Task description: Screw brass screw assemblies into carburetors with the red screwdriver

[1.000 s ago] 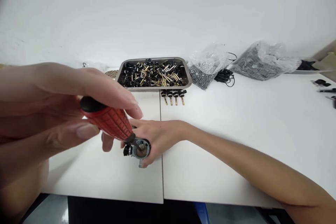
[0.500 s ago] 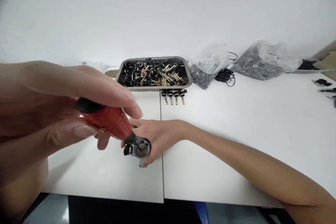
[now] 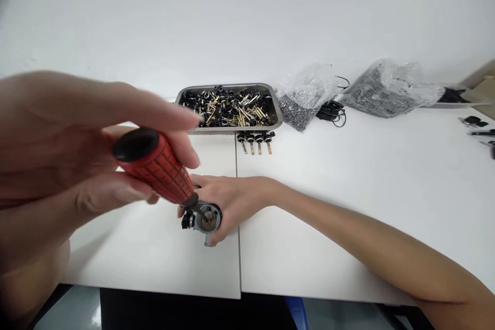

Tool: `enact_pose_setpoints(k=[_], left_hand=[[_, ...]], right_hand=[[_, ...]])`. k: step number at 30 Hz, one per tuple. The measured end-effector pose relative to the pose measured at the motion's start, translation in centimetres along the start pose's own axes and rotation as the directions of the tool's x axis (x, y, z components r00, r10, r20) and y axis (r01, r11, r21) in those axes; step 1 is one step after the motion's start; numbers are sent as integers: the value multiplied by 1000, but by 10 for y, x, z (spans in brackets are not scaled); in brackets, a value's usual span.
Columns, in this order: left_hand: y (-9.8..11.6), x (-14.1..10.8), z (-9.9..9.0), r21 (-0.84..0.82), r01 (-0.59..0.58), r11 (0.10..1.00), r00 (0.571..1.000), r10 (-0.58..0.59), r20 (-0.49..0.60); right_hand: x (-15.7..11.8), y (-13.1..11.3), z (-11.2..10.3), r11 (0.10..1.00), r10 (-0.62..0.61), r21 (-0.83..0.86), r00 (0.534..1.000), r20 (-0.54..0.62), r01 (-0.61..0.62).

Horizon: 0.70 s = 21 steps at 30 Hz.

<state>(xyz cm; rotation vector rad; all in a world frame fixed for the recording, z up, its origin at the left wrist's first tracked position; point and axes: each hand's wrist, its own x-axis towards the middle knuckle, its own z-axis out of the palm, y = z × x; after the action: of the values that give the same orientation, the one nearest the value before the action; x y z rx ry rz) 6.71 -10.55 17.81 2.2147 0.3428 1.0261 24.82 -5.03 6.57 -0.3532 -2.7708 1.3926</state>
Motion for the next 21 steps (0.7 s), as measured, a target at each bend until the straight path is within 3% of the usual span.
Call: enact_pose_setpoints(k=[4,9,12,18,21], left_hand=[[-3,-14,0,-94,41,995,999,-37,39],[18,13,6,64,37,997,999,-38,15],[24,23,7,79,36,996,999,-38,22],[16,6,3,-71,288,955,957,-286,42],[19,7,2,-65,238,969,968,-231,100]], right_hand=[[-1,-1,0,1000,10,4,1000,-13,-10],[1,0,-2,1000,-11,2,1000,22,11],[1,-1,-2,1000,-20,7,1000,7,20],[1,0,0,1000,-3,-16,1000,18,3],[1,-3,-2,999,-2,-49,1000,-10,2]])
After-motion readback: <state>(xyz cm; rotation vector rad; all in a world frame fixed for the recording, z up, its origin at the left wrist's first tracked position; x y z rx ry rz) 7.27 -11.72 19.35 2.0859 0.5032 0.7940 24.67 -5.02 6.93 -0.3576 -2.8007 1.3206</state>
